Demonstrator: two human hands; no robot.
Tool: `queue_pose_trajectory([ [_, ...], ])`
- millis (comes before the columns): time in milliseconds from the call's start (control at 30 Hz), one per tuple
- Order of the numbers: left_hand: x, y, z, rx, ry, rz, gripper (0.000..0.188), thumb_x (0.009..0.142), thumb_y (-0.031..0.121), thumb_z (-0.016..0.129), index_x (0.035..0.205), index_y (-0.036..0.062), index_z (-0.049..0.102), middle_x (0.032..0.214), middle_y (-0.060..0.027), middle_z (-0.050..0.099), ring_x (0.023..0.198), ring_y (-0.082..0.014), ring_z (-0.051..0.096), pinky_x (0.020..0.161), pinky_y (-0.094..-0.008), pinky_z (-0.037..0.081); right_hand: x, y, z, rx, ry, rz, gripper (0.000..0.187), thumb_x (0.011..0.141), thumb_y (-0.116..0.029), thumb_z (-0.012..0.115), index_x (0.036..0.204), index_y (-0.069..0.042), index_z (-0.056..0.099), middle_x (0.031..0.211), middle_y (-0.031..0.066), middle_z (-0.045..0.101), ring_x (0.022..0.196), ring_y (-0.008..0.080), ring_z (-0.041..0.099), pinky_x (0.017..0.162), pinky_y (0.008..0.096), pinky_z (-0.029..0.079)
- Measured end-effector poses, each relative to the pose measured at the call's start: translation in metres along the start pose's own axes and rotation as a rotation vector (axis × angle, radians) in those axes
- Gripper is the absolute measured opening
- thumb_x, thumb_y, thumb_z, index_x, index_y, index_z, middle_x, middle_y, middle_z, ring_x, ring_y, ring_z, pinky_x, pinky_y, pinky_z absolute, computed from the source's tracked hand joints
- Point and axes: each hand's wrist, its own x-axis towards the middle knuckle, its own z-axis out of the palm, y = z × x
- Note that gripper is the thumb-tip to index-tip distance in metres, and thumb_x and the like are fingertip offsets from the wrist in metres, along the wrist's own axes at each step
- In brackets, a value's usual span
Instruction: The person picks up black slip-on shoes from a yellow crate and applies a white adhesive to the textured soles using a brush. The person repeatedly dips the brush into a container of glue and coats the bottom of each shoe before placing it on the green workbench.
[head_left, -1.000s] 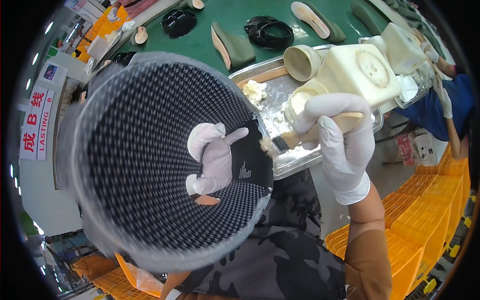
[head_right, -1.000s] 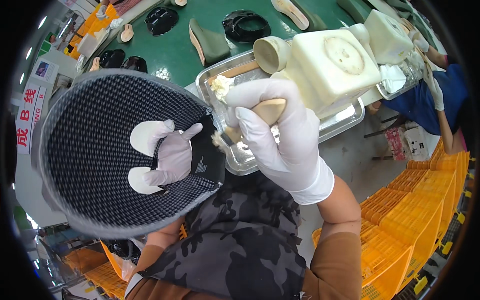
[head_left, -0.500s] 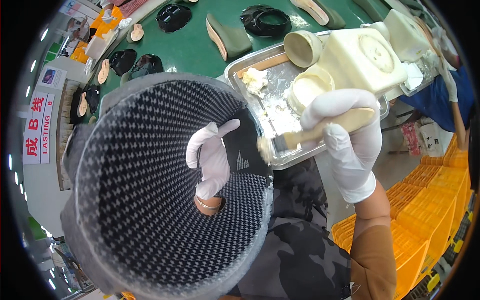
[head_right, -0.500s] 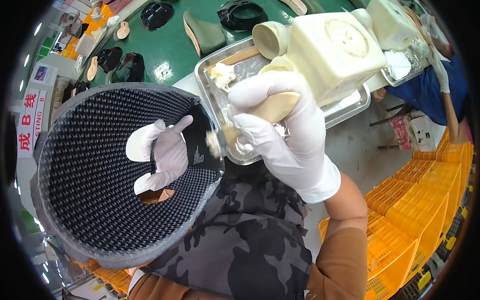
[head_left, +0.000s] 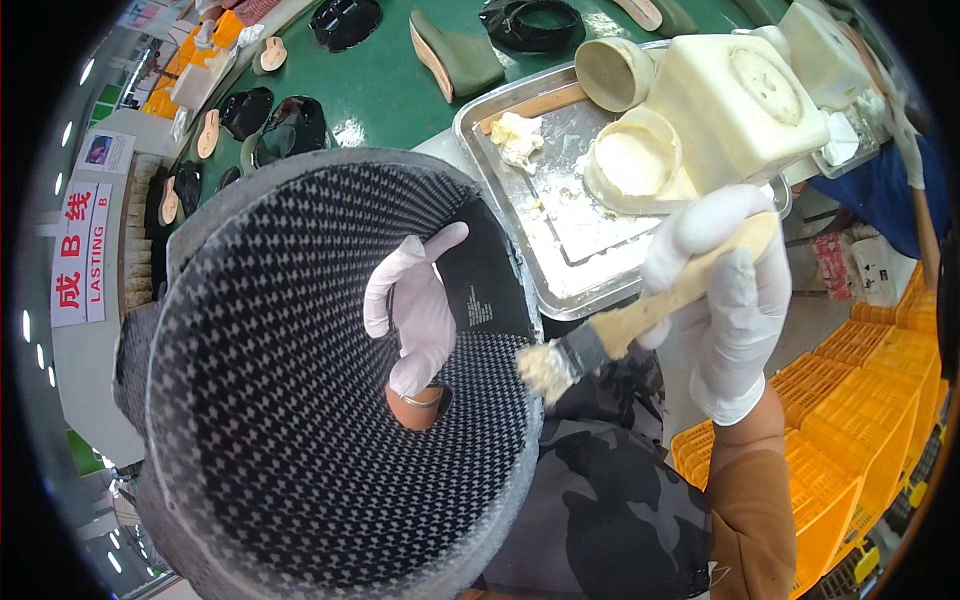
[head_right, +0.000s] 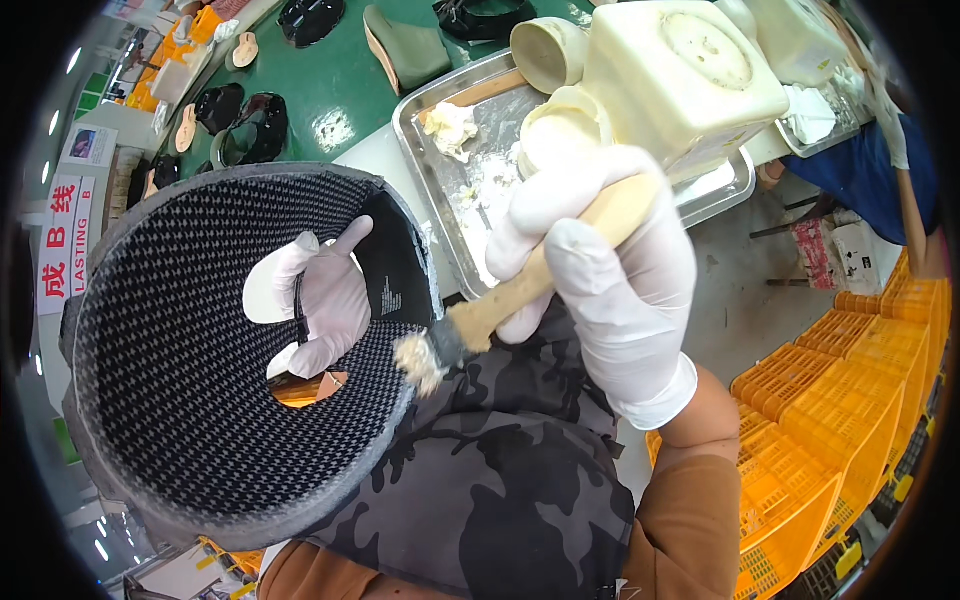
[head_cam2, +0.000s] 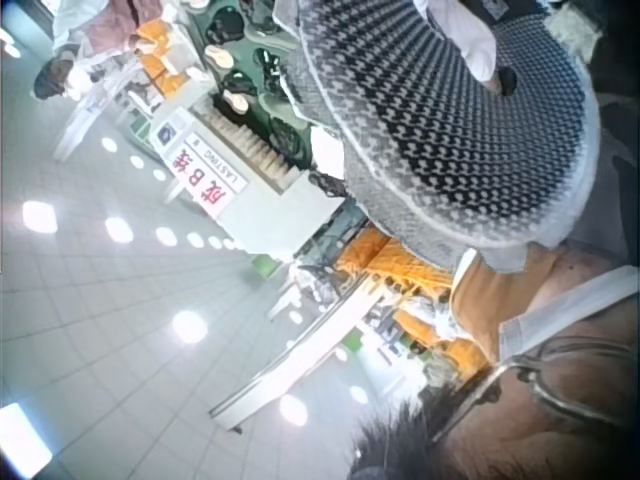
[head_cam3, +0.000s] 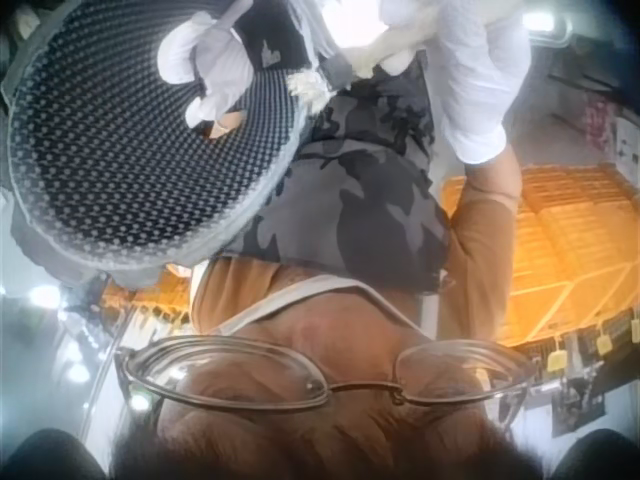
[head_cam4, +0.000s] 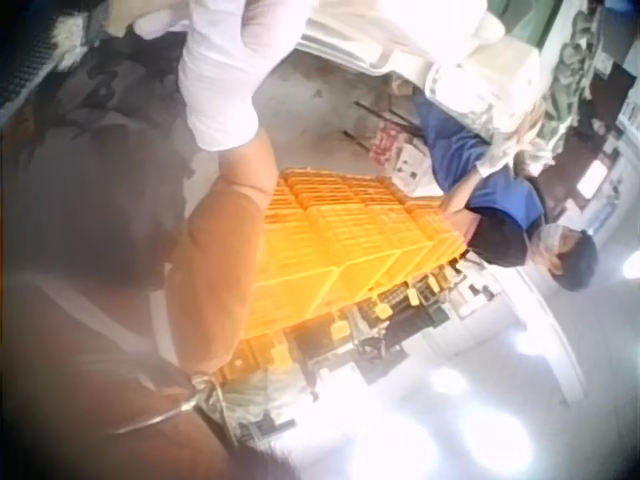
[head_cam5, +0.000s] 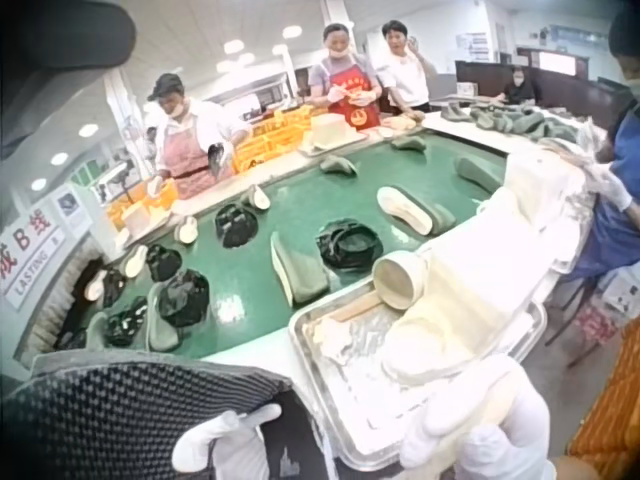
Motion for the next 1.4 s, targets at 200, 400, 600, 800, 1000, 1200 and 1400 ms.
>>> queue_pose_trajectory([
  [200,-0.002,-0.008,0.001,0.044,-0.029,0.111,0.083,0.076,0.052,0.061,0.126,-0.0080,0.032,0.128,-0.0196,0.037,0.123,-0.0291,0.039,0.100,-0.0567,0.033,0.000,0.026,-0.004,-0.081,-0.073,0.067,0.026,0.090,-0.025,0.055,0.099,-0.003,0.044,0.079,0.0118,0.056,0.060,0.0141,0.054,0.048,0.0207,0.045],
  [400,-0.004,-0.011,-0.004,0.071,-0.003,0.181,0.085,0.079,0.051,0.059,0.126,-0.0138,0.029,0.130,-0.0225,0.033,0.125,-0.0315,0.036,0.098,-0.0585,0.035,0.017,0.060,-0.013,-0.225,-0.112,-0.348,0.017,0.086,-0.001,0.055,0.102,0.000,0.048,0.087,0.0082,0.060,0.074,0.0127,0.059,0.065,0.0238,0.048],
  [600,-0.010,-0.001,-0.003,-0.173,0.329,-0.042,0.087,0.079,0.063,0.046,0.124,-0.0110,0.035,0.124,-0.0225,0.040,0.106,-0.0350,0.050,0.091,-0.0598,0.041,0.047,0.077,-0.010,-0.365,-0.104,-0.590,0.018,0.085,0.001,0.056,0.102,0.000,0.049,0.090,0.0095,0.061,0.080,0.0166,0.060,0.070,0.0277,0.048],
  [800,-0.009,0.015,0.005,-0.413,0.526,-0.290,0.080,0.084,0.060,0.043,0.130,-0.0036,0.027,0.117,-0.0166,0.042,0.090,-0.0273,0.053,0.085,-0.0600,0.046,0.066,0.040,-0.009,-0.230,-0.067,-0.660,0.014,0.090,0.000,0.046,0.103,0.000,0.042,0.096,0.0150,0.058,0.081,0.0168,0.059,0.067,0.0256,0.052],
  [1000,-0.040,0.030,-0.027,-0.219,0.698,-0.538,0.037,0.094,0.026,0.046,0.118,-0.0014,0.043,0.110,-0.0144,0.049,0.086,-0.0217,0.057,0.067,-0.0436,0.058,0.110,-0.015,-0.037,-0.606,0.070,-0.579,0.015,0.094,-0.011,0.045,0.102,0.000,0.051,0.091,0.0087,0.058,0.071,0.0105,0.057,0.059,0.0211,0.049],
  [1200,-0.027,0.055,-0.012,0.062,0.771,-0.728,0.018,0.090,0.005,0.048,0.106,-0.0014,0.052,0.095,-0.0112,0.057,0.060,-0.0114,0.056,0.044,-0.0219,0.049,0.150,-0.024,-0.091,-0.572,0.037,-0.195,0.018,0.093,-0.021,0.049,0.101,-0.006,0.056,0.085,0.0031,0.059,0.067,0.0063,0.051,0.058,0.0187,0.042],
  [1400,-0.011,0.051,-0.005,0.239,0.755,-0.626,0.016,0.085,-0.001,0.049,0.099,-0.0019,0.056,0.093,-0.0111,0.059,0.080,-0.0169,0.059,0.071,-0.0283,0.050,0.142,-0.036,-0.079,-0.681,-0.070,-0.161,0.015,0.093,-0.021,0.048,0.094,-0.007,0.055,0.084,0.0018,0.057,0.066,0.0052,0.049,0.058,0.0182,0.040],
])
